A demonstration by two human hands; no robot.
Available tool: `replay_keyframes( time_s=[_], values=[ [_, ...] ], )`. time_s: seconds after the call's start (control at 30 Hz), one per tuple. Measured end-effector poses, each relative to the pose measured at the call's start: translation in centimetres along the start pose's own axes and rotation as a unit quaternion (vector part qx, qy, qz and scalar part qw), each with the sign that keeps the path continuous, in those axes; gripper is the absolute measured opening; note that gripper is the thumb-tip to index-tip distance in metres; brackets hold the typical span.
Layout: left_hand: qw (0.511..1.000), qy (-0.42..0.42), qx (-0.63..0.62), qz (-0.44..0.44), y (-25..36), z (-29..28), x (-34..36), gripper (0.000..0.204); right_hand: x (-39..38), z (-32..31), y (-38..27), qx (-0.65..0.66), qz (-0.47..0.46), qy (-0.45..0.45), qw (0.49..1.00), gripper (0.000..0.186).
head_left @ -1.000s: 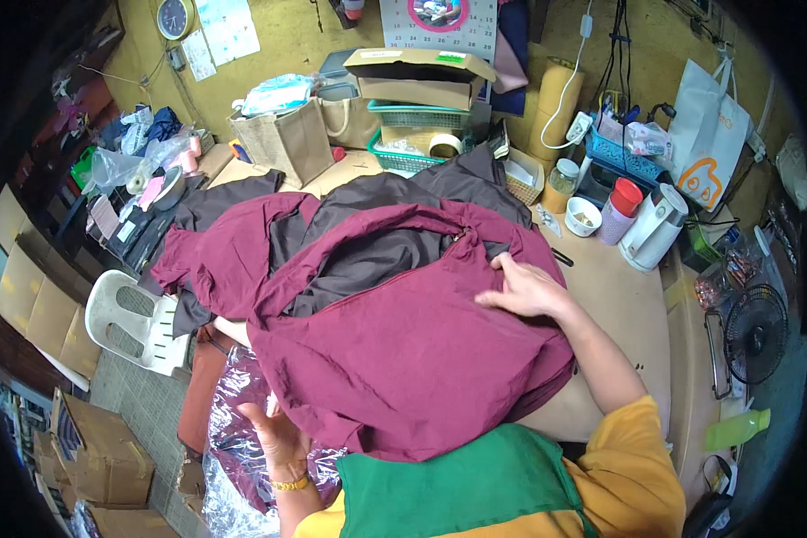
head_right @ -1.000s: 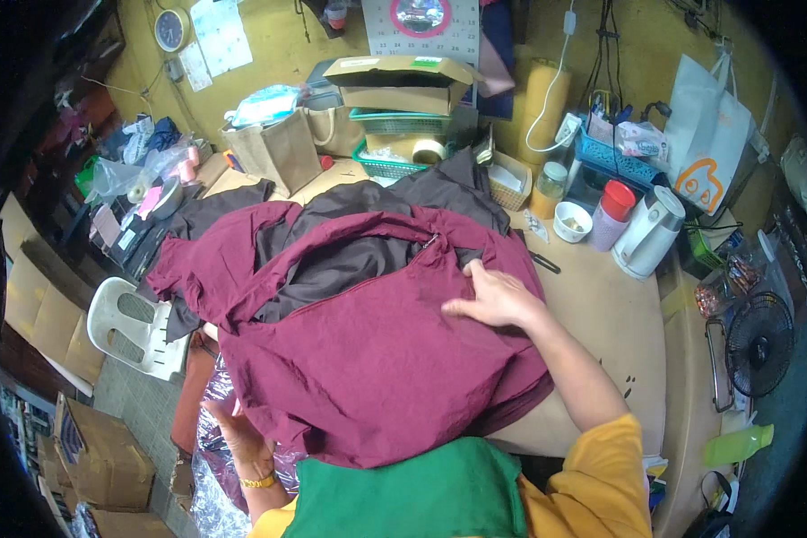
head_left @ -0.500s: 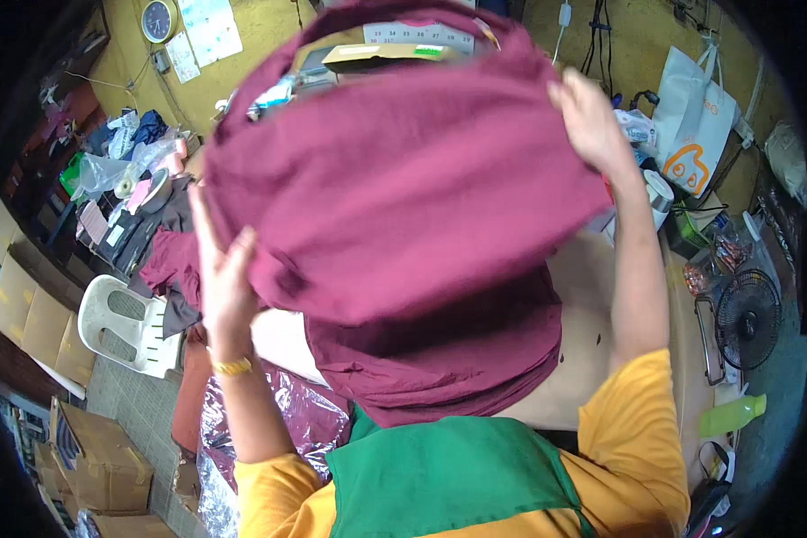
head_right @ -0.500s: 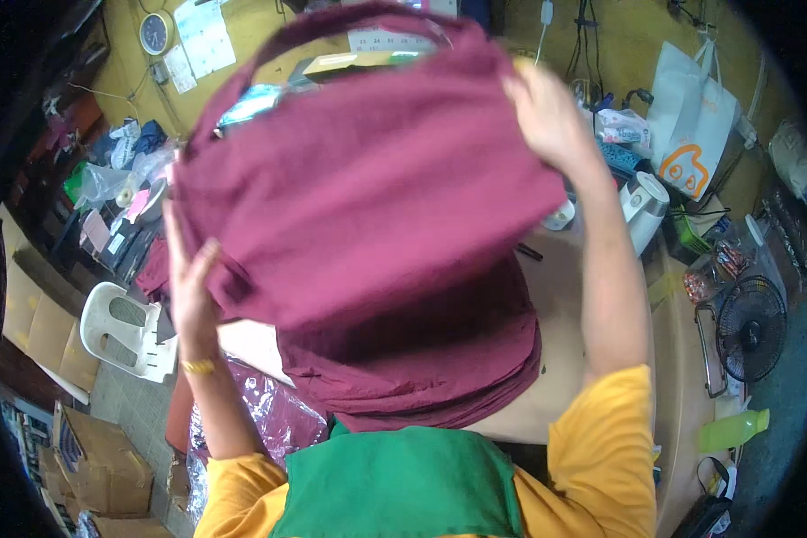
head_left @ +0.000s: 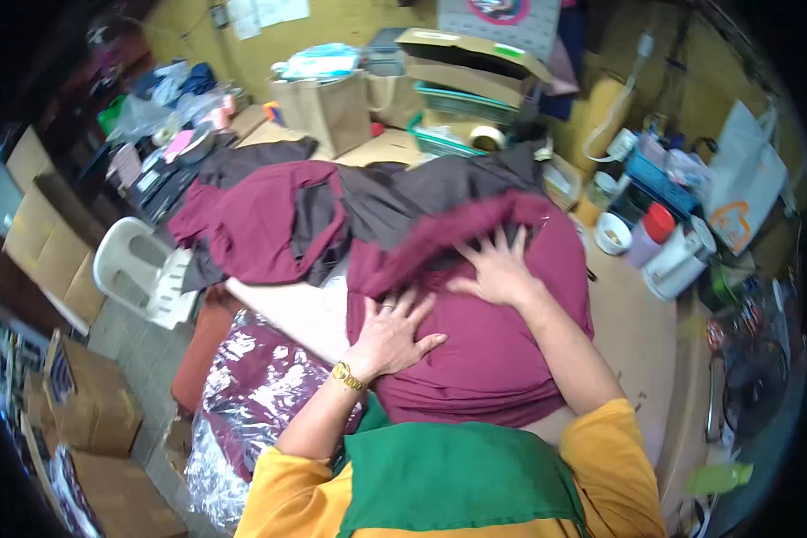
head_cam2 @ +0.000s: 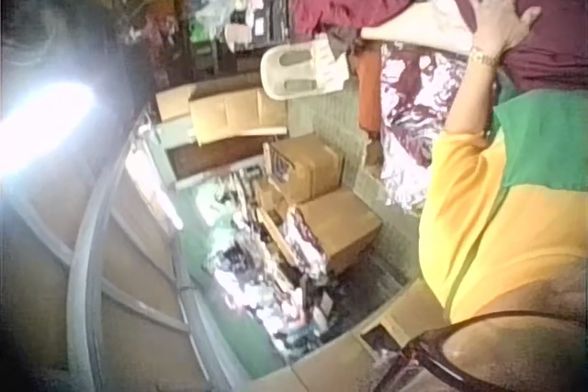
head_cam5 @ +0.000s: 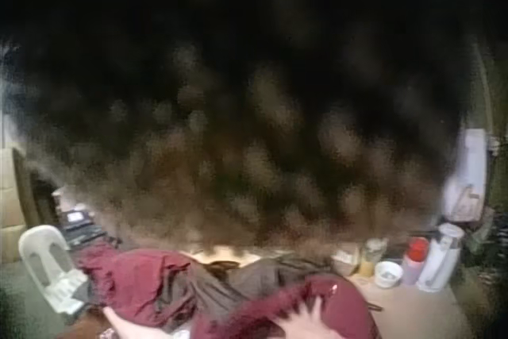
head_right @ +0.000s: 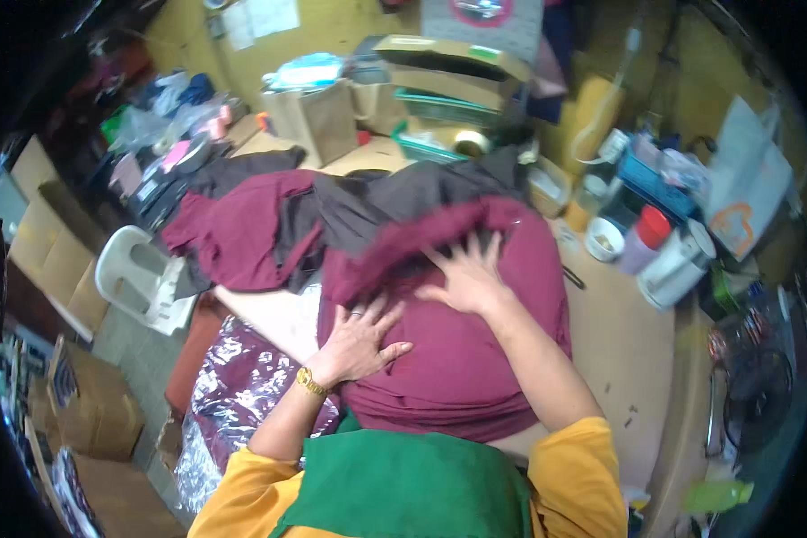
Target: The person arranges fabric pieces on a table, trims loose threads from the fabric using thread snips, and turns and folds the items.
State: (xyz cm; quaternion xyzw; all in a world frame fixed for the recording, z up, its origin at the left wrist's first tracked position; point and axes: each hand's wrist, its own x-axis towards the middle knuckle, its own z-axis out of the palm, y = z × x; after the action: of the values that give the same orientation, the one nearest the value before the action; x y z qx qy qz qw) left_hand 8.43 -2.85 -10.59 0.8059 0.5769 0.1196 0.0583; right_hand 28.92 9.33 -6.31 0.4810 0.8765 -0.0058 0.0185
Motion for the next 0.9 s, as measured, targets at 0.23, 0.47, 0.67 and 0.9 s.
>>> replay_keyframes(
  time_s=[0.23,0.47,0.67,0.9],
  values=[
    [0.820,0.512,-0.047,-0.254,-21.7,-3.6,0.0,0.053,0.5,5.0,1.3,0.039,0.000,0.016,0.999,0.092],
    [0.811,0.291,-0.140,-0.488,-33.9,-3.9,0.8,0.077,1.2,4.9,1.0,0.026,0.016,0.005,1.000,0.093],
    [0.685,0.438,0.272,-0.515,-32.1,-4.4,4.8,0.074,1.3,5.5,1.4,0.027,0.008,0.014,1.000,0.096],
    [0.759,0.400,-0.051,-0.512,-33.1,-7.4,2.8,0.035,0.5,0.9,1.8,0.035,-0.027,-0.039,0.998,0.086]
  ],
)
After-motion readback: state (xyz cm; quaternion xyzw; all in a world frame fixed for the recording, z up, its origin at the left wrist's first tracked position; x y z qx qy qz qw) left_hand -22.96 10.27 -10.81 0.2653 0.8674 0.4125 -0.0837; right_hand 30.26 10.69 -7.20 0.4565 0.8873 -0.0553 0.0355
